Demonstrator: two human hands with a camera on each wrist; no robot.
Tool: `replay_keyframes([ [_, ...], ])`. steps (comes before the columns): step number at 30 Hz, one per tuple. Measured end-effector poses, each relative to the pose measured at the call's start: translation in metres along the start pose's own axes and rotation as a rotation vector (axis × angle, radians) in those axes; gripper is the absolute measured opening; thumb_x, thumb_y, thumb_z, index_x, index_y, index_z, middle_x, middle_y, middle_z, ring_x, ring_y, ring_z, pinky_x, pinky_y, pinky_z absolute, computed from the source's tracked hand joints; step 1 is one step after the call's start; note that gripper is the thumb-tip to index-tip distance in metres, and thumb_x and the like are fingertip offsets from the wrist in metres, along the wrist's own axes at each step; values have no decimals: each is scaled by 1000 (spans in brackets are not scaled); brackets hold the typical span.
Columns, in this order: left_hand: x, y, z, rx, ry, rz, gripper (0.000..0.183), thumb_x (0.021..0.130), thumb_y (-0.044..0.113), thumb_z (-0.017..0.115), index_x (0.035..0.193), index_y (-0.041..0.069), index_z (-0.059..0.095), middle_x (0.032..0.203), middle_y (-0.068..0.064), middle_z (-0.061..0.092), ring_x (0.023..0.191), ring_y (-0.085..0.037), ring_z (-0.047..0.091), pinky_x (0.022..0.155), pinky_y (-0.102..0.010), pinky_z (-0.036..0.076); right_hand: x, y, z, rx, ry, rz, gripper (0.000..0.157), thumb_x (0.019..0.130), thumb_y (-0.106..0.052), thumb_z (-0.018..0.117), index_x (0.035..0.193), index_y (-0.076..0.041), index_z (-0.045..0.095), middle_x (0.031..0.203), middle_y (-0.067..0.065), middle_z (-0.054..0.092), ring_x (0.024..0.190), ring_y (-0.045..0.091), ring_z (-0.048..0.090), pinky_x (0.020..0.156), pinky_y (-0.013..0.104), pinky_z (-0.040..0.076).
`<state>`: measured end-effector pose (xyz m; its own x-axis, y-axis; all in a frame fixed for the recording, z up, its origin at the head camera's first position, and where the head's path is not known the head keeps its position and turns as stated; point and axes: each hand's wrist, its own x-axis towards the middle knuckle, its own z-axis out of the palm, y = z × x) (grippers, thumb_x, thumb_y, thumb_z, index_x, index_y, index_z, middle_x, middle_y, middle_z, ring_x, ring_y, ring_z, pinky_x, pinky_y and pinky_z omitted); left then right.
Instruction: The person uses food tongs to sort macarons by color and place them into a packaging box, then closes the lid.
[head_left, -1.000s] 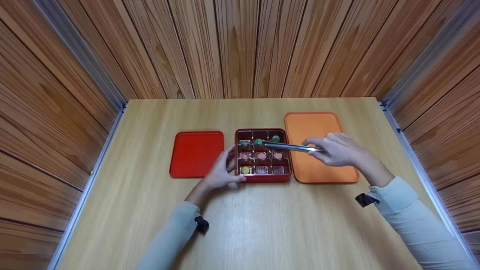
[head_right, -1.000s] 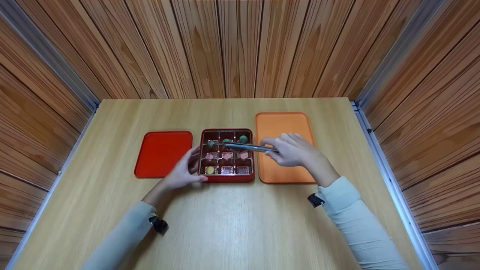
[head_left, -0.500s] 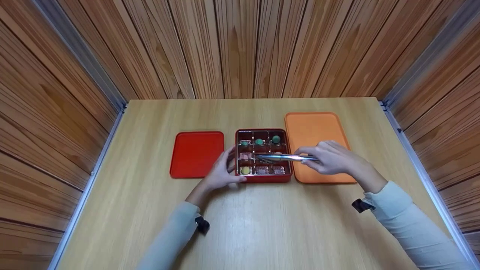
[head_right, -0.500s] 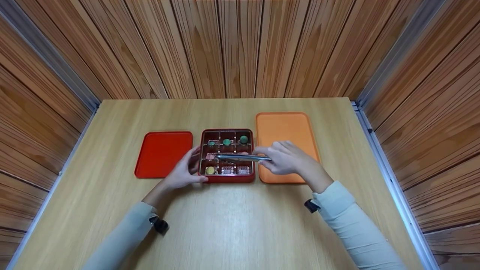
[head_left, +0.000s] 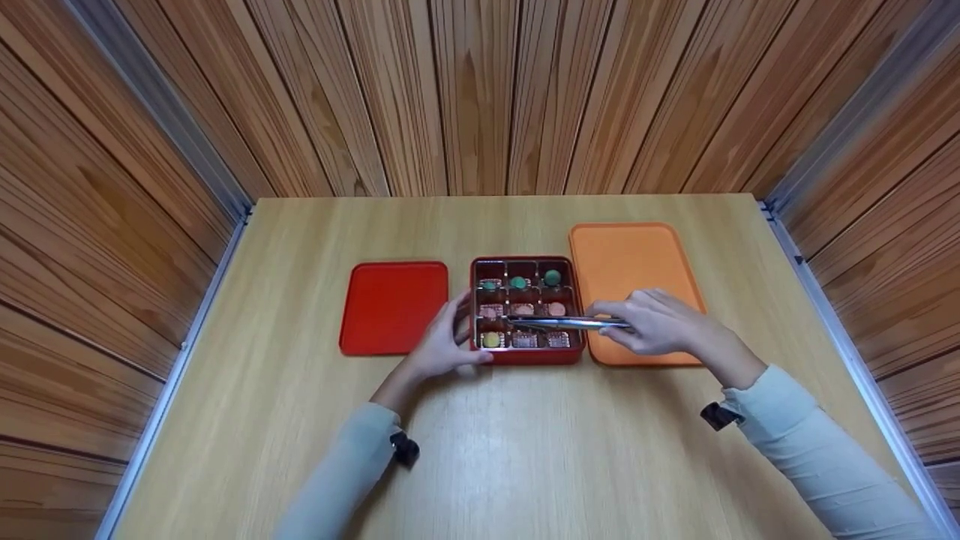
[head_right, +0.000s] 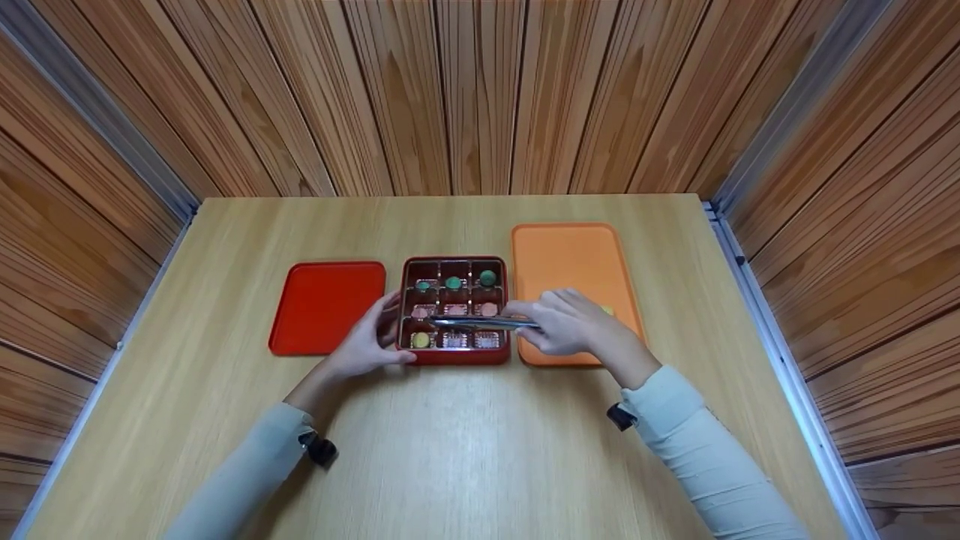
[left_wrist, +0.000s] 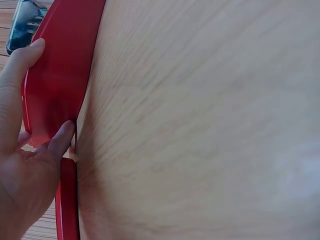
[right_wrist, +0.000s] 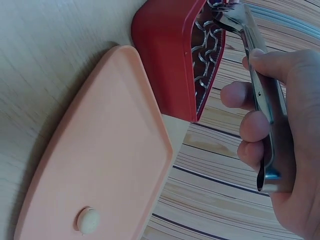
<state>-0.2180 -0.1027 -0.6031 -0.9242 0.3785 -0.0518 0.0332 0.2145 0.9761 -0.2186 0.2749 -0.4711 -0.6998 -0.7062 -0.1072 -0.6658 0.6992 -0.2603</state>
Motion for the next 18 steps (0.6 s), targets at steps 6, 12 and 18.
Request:
replay_keyframes([
  [6,-1,0,0,-2,1,-2,123,86,17,99,180,13,21,183,-18,31,173,-40,31,138,-54,41,1,-1,2,12,-21,17,26,108,-21,70,133,-15,73,65,-11,43,50,4,30,50,18,22],
  [12,-2,1,0,-14,-6,1,123,86,15,99,180,11,20,183,-19,30,173,-39,31,137,-53,42,0,0,2,9,2,4,28,107,-22,70,134,-13,74,64,-12,39,50,3,27,50,19,19],
  [18,-1,1,-1,-27,-7,18,124,84,9,99,180,9,20,181,-21,31,172,-39,32,138,-53,41,-3,2,1,0,39,-1,34,106,-24,72,138,-13,73,64,-13,36,50,2,25,50,19,18],
])
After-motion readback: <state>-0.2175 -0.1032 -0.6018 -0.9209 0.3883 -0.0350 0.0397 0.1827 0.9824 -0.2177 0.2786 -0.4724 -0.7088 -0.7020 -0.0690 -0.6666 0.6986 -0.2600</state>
